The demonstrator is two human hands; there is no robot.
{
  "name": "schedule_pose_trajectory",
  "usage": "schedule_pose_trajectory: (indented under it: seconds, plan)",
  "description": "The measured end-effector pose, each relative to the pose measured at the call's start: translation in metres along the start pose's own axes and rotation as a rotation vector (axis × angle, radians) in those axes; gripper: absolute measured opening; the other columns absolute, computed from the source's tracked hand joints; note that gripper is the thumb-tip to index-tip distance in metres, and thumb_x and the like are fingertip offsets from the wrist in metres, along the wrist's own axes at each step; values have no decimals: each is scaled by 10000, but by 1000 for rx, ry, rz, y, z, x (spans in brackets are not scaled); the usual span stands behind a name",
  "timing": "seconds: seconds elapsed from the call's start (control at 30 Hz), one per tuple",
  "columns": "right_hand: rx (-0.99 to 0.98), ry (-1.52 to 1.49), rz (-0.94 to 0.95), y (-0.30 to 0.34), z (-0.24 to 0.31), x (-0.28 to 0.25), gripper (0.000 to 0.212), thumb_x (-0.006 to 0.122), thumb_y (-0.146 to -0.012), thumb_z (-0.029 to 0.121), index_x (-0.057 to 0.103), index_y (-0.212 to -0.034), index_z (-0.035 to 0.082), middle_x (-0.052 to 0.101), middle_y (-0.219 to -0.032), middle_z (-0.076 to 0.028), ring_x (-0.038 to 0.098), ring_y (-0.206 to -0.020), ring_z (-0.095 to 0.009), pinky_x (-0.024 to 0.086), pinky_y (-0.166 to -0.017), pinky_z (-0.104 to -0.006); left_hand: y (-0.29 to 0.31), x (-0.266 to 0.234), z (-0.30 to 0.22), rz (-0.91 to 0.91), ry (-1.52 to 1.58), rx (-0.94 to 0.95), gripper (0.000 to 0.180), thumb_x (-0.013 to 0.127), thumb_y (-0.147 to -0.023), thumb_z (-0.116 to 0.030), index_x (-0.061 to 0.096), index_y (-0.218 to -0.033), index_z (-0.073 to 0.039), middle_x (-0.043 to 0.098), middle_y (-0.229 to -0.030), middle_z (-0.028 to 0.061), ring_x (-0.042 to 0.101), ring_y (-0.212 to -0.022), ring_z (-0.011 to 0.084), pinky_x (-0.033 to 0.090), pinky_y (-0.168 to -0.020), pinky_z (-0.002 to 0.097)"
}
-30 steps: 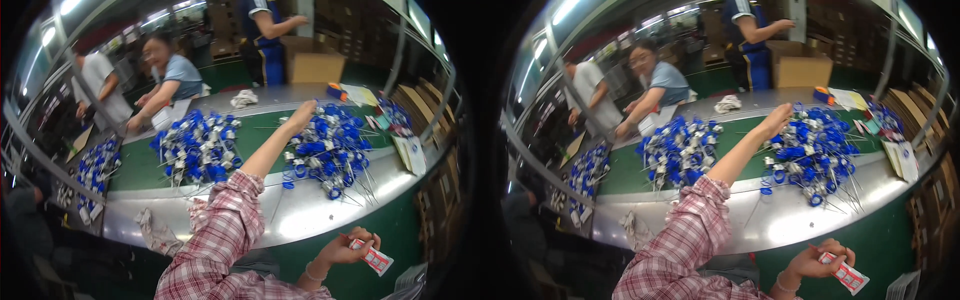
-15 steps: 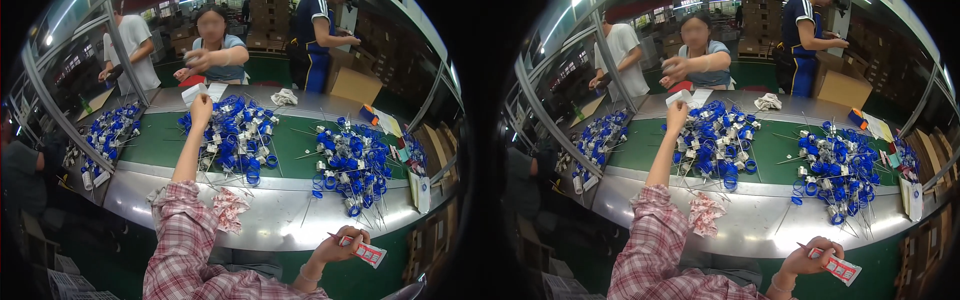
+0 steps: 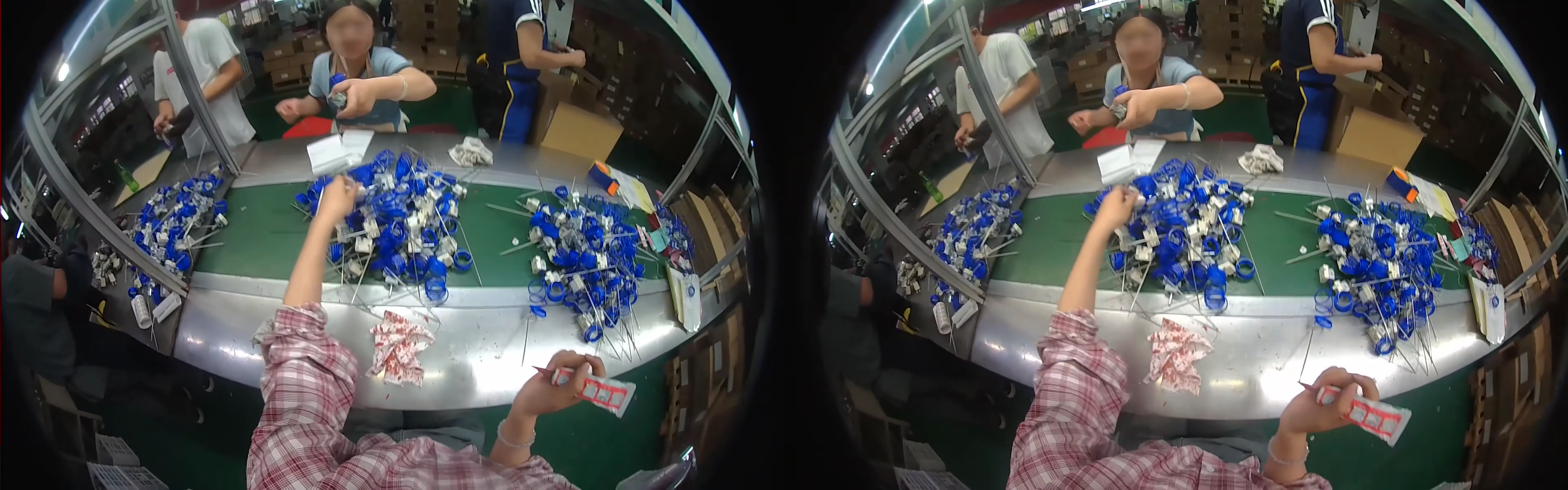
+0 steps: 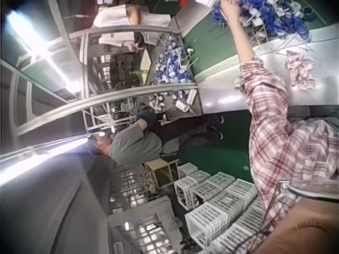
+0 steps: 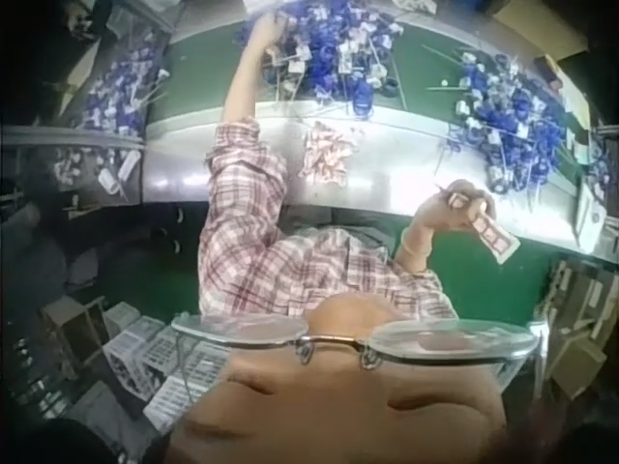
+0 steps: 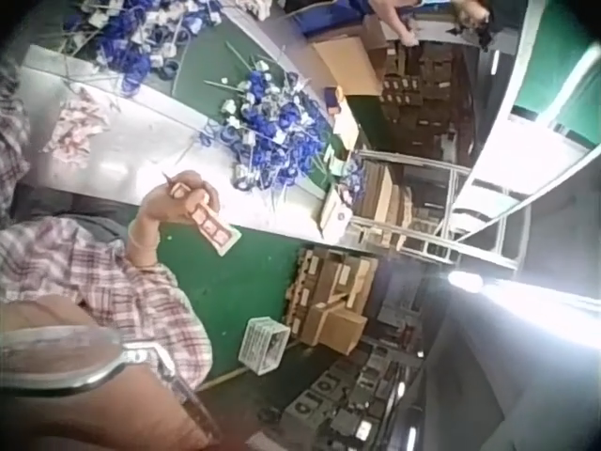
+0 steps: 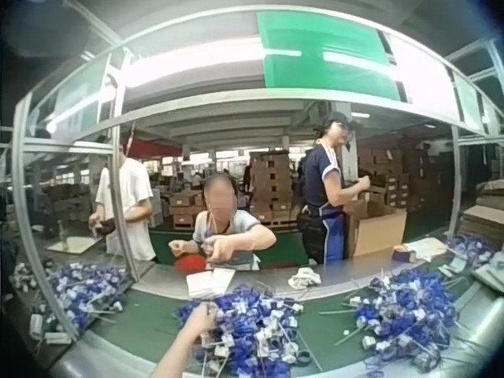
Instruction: Assemble small white electrical components with blue wires at a factory assembly line.
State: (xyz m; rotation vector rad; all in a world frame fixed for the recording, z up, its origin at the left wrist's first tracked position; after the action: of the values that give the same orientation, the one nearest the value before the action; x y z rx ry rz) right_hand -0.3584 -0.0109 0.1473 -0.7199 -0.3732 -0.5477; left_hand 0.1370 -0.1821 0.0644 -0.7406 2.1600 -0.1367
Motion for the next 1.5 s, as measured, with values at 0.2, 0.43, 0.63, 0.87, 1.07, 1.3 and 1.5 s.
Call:
schedule_pose_trajectory:
  seconds: [0.2, 0.43, 0.63, 0.87, 1.07, 1.3, 1.5]
  plan:
    - [307, 178, 424, 69, -76, 28, 147, 462, -842, 148, 452, -929, 30, 478, -696, -32, 428, -579, -87, 345, -531, -189, 6, -4, 52, -61, 691, -232, 366, 436, -888, -280, 445, -1072, 37, 547, -955, 113, 558, -764, 151, 488, -622, 264]
    - [450, 283, 822, 167, -134, 29, 162, 589, -762, 55, 548, -912, 9, 569, -786, -78, 549, -703, -165, 442, -638, -264, 27, -10, 70, 0, 841, -163, 404, 579, -808, -178, 438, -1122, 34, 555, -957, 91, 555, -763, 145, 481, -670, 252]
    - [232, 323, 1051, 176, -115, 43, 152, 613, -713, -1, 564, -856, 1, 575, -815, -134, 579, -753, -259, 451, -663, -292, 45, -46, 69, -192, 619, -132, 490, 623, -753, -78, 398, -1175, 31, 544, -990, 81, 540, -804, 128, 454, -670, 232]
    - [237, 372, 1054, 169, -104, 21, 145, 621, -702, 4, 560, -834, 2, 569, -778, -134, 578, -728, -274, 454, -646, -301, 70, -110, -16, -408, 260, 211, 387, 613, -738, -51, 461, -1093, -38, 510, -961, 80, 518, -784, 140, 437, -663, 243]
    - [-8, 475, 1255, 190, -97, 10, 317, 645, -649, 6, 546, -949, 22, 545, -929, -141, 558, -844, -291, 466, -705, -328, 111, -137, -84, -463, 141, 381, 376, 614, -705, 3, 496, -1057, -56, 455, -943, 64, 486, -723, 139, 423, -639, 239]
    - [159, 362, 997, 171, -81, 27, 184, 615, -703, 15, 560, -879, 13, 572, -823, -121, 578, -765, -258, 463, -646, -295, 188, -96, -102, -325, 431, 354, 445, 531, -770, 35, 343, -1165, -48, 385, -1084, 78, 459, -939, 164, 436, -775, 262]
    - [355, 290, 945, 176, -111, 22, 93, 592, -759, 74, 575, -819, 6, 582, -777, -77, 557, -693, -144, 433, -630, -234, 300, -7, -54, -127, 332, 119, 454, 446, -767, 88, 271, -1172, -18, 349, -1094, 140, 497, -929, 245, 434, -803, 314]
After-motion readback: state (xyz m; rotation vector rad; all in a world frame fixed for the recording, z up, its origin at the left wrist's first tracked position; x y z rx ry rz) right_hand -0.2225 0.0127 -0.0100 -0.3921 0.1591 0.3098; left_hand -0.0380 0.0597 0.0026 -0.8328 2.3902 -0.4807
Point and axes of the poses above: each hand's wrist, its own y-axis away from the middle knuckle, its own x-axis out of the palm, z = x × y, the point moved 7 cm from there along -y, towards the middle knuckle
